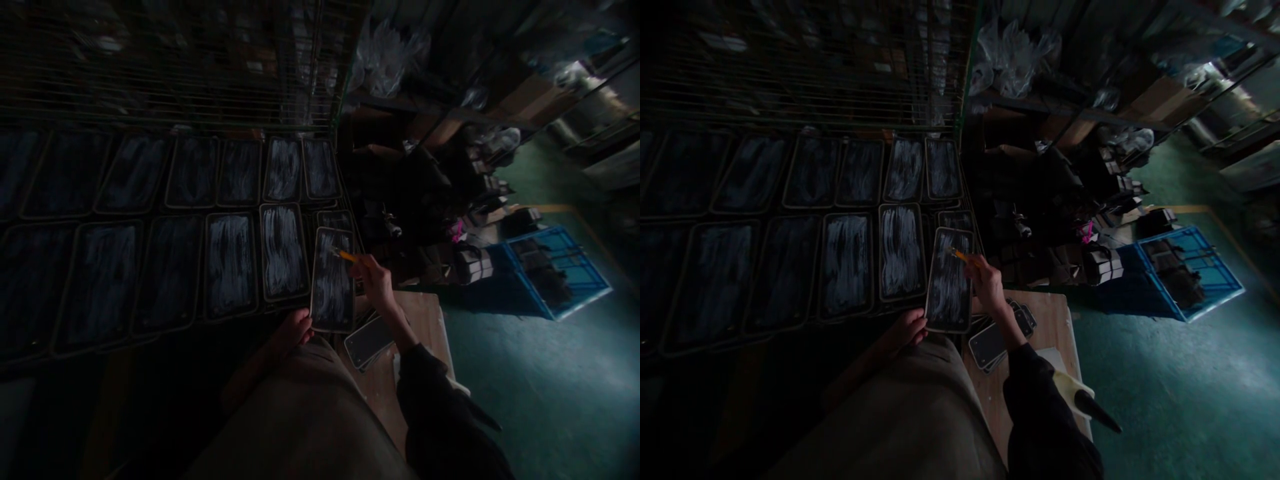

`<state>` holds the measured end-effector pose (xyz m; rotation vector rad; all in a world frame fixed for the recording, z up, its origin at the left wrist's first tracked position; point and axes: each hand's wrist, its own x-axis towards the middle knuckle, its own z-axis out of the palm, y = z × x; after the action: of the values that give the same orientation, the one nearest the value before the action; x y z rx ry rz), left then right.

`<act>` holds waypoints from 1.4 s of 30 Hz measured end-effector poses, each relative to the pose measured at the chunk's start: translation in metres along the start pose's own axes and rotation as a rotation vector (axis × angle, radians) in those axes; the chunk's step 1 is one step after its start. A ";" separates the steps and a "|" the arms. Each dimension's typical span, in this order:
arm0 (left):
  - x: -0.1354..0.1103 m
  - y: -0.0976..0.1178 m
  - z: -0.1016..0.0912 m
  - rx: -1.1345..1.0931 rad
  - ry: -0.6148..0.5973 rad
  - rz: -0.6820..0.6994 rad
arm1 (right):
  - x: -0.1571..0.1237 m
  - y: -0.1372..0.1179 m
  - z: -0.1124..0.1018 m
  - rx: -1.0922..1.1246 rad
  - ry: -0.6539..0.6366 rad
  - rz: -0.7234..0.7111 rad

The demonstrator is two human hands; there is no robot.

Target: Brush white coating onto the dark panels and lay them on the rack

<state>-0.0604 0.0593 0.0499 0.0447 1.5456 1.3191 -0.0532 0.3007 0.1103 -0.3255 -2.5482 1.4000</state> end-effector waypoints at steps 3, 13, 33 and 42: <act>-0.001 -0.001 0.001 -0.010 0.004 -0.001 | -0.009 -0.003 0.006 -0.059 -0.111 -0.063; 0.001 -0.003 0.004 -0.170 -0.022 0.030 | -0.101 -0.034 -0.023 0.169 -0.447 0.262; 0.012 -0.009 0.007 -0.074 0.029 -0.045 | -0.048 0.004 -0.050 0.065 -0.117 0.187; 0.008 -0.005 0.010 -0.112 0.064 -0.058 | 0.003 0.011 -0.030 -0.016 0.139 0.093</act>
<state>-0.0541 0.0688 0.0421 -0.1124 1.5125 1.3702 -0.0461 0.3308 0.1168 -0.5305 -2.4615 1.3385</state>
